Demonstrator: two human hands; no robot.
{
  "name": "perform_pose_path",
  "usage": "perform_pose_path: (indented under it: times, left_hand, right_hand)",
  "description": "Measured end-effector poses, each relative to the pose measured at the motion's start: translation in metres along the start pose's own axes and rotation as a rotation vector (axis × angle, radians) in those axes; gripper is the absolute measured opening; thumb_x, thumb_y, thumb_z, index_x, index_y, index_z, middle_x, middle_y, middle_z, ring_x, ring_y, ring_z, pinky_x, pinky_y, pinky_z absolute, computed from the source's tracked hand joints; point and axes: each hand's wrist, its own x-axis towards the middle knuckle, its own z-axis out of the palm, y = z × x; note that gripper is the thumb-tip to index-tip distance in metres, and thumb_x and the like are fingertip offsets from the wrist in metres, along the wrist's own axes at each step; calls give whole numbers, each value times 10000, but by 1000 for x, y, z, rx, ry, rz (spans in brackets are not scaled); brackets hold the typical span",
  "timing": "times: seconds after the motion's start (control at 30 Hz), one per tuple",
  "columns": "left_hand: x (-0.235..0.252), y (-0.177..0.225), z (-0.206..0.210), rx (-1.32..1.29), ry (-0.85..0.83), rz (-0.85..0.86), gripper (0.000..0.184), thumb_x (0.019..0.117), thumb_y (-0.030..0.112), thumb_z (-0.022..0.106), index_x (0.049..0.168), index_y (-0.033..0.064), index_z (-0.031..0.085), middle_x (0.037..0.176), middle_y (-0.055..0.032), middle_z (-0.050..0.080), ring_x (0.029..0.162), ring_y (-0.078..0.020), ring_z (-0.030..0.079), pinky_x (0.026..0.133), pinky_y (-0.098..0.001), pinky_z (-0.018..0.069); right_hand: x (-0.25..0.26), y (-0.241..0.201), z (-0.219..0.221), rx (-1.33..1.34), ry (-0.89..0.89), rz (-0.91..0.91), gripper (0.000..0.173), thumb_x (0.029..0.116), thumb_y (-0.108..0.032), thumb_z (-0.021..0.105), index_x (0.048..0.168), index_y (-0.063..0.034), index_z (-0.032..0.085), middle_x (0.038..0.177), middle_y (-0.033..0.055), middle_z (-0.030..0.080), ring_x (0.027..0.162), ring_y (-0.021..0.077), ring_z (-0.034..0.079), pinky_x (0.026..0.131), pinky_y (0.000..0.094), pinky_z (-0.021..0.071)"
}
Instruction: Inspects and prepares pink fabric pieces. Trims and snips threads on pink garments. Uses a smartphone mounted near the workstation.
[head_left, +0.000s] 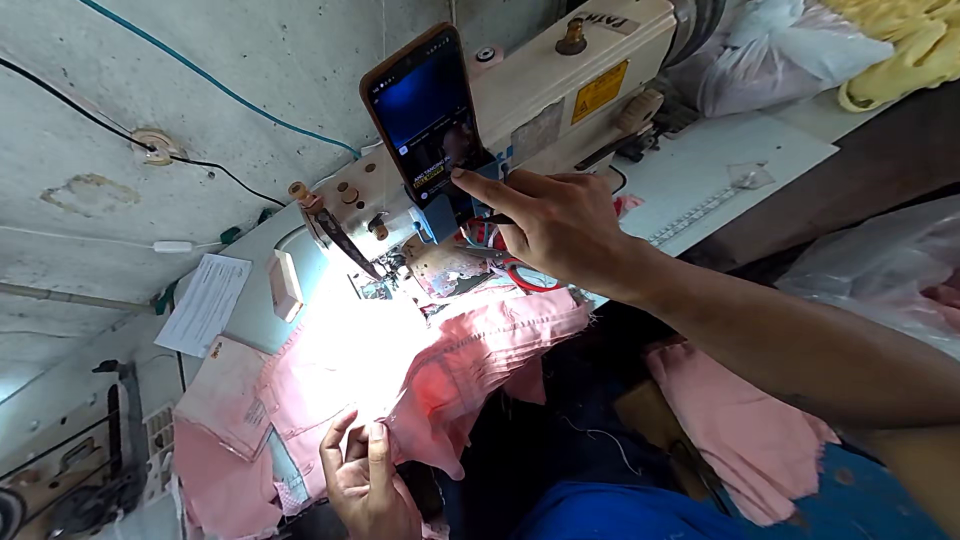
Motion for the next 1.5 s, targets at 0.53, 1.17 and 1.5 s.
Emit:
perform_pose_path:
  times: [0.53,1.17,1.5]
  left_hand:
    - [-1,1,2,-23,-1,-11,286,963,-39,529,1234,42,490,917,-3,689,750,-57,693,702,-208,606]
    - [0,3,4,5,-11,-13,281,964,-41,525,1233,33,488,912,-4,692,775,-56,694,725,-213,605]
    - [0,2,4,-3,-15,-11,272,967,-28,530,1229,37,493,920,3,693,776,-52,695,726,-207,603]
  right_hand:
    - [-2,-1,-1,9,-39,-2,545,973,-79,538,1503,-200,564,791,114,629,555,282,572,458,398,396]
    - [-5,-1,1,3,-42,-8,567,961,-78,540,1516,-196,548,772,112,628,534,279,569,447,398,398]
    - [-7,0,2,-5,-42,-13,553,967,-93,540,1511,-196,554,749,103,615,524,268,559,442,385,387]
